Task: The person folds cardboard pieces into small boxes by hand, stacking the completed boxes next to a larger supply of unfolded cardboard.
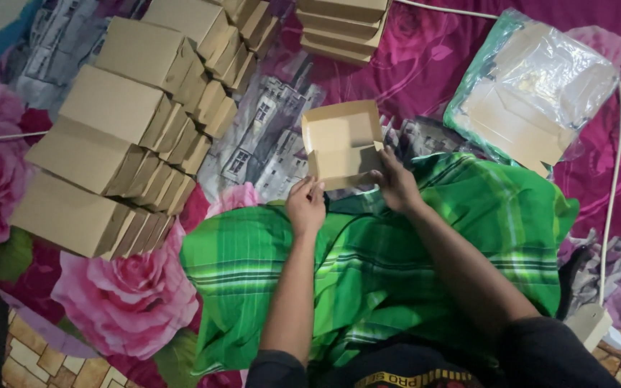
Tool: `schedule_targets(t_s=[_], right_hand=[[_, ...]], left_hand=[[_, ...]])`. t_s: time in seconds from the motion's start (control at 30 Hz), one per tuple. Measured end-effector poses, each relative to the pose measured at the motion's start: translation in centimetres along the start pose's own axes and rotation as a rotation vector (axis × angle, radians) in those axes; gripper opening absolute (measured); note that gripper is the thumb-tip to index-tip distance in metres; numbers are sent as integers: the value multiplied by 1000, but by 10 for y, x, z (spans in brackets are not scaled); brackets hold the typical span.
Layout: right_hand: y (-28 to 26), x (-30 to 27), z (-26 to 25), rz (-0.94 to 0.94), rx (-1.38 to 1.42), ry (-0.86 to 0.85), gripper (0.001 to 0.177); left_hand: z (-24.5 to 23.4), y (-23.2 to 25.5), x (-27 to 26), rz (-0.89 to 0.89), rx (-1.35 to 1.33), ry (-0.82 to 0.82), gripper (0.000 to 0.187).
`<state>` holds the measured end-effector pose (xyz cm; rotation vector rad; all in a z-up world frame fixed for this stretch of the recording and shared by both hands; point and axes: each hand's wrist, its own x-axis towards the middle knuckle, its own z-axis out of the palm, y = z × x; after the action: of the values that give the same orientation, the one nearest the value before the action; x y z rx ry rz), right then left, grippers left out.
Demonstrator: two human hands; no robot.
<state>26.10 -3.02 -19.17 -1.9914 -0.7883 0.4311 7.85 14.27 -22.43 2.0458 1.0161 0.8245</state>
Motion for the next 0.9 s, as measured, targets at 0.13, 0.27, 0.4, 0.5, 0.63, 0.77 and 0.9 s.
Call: schedule_targets(t_s=[0.13, 0.27, 0.4, 0.5, 0.63, 0.77, 0.9], right_hand=[[-22, -1, -11, 8, 56, -15, 71], [-52, 5, -3, 196, 619, 9, 66], [-4, 6, -2, -3, 723, -39, 87], [-16, 10, -16, 4, 691, 66, 63], [-21, 24, -30, 62, 702, 80, 46], [-34, 42, -45, -15, 342, 77, 26], [-51, 39, -51, -68, -5, 27, 53]], left_hand=[[-3, 10, 2, -34, -27, 47, 36], [-1, 5, 3, -27, -85, 23, 35], [-27, 46, 11, -169, -212, 1, 53], [-26, 35, 14, -234, -407, -17, 56], [-53, 65, 36, -243, -381, -52, 46], [-31, 33, 42, -168, -117, -46, 33], [-50, 78, 46, -184, -259, -119, 45]])
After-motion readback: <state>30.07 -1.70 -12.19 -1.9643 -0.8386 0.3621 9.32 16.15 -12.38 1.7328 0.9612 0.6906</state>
